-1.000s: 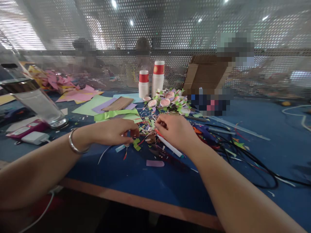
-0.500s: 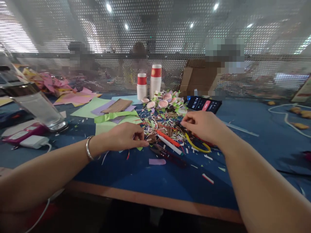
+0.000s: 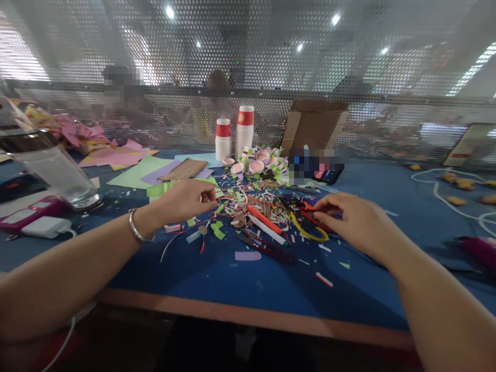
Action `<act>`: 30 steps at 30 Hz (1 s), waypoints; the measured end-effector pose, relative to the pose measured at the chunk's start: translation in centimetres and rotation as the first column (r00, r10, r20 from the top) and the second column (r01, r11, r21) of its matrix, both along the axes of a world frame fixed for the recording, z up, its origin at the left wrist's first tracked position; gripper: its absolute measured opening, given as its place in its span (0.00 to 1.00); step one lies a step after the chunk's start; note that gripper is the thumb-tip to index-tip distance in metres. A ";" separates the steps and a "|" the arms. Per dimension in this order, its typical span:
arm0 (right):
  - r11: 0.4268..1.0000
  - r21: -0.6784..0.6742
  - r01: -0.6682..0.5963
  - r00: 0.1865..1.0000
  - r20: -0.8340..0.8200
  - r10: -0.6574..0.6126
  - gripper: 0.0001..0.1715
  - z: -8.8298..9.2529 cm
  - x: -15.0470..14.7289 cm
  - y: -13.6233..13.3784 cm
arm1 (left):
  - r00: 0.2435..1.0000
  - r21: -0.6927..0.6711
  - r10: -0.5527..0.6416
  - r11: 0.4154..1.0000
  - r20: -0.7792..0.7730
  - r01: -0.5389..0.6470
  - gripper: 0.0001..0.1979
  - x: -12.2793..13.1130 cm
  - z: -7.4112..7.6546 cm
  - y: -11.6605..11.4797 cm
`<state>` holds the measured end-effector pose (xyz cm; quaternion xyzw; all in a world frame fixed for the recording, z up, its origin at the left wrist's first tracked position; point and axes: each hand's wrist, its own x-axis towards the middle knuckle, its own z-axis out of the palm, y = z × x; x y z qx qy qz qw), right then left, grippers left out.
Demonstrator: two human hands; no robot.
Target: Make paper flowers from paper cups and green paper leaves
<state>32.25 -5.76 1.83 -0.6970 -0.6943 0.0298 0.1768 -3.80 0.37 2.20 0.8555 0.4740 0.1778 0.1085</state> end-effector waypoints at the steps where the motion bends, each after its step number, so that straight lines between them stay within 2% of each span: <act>1: 1.000 0.017 0.012 1.000 0.016 -0.012 0.07 0.1 0.0 -0.2 | 1.000 0.001 0.017 1.000 -0.012 -0.017 0.04 -0.2 0.1 0.2; 6: 0.998 0.041 0.043 0.996 0.074 -0.046 0.09 0.0 0.3 -0.8 | 0.996 0.021 0.056 0.998 -0.071 -0.055 0.07 -0.6 0.3 0.7; 14: 0.996 -0.003 0.086 0.996 -0.015 -0.086 0.10 -1.0 1.5 0.5 | 0.994 0.037 0.067 0.997 -0.090 -0.064 0.13 -1.0 0.1 1.1; 19: 0.987 -0.076 0.139 0.973 -0.172 -0.150 0.11 -1.2 2.0 1.7 | 0.992 0.008 0.055 0.999 -0.116 -0.054 0.13 -1.0 0.1 1.2; 23: 0.977 -0.118 0.178 0.922 -0.328 -0.207 0.09 -0.7 1.9 1.5 | 0.992 -0.002 0.046 0.999 -0.121 -0.046 0.13 -1.1 -0.1 1.4; 30: 0.957 -0.036 0.287 0.772 -0.583 -0.253 0.12 -0.2 2.3 0.2 | 0.989 0.049 0.084 0.996 -0.118 -0.079 0.07 -1.0 0.1 1.2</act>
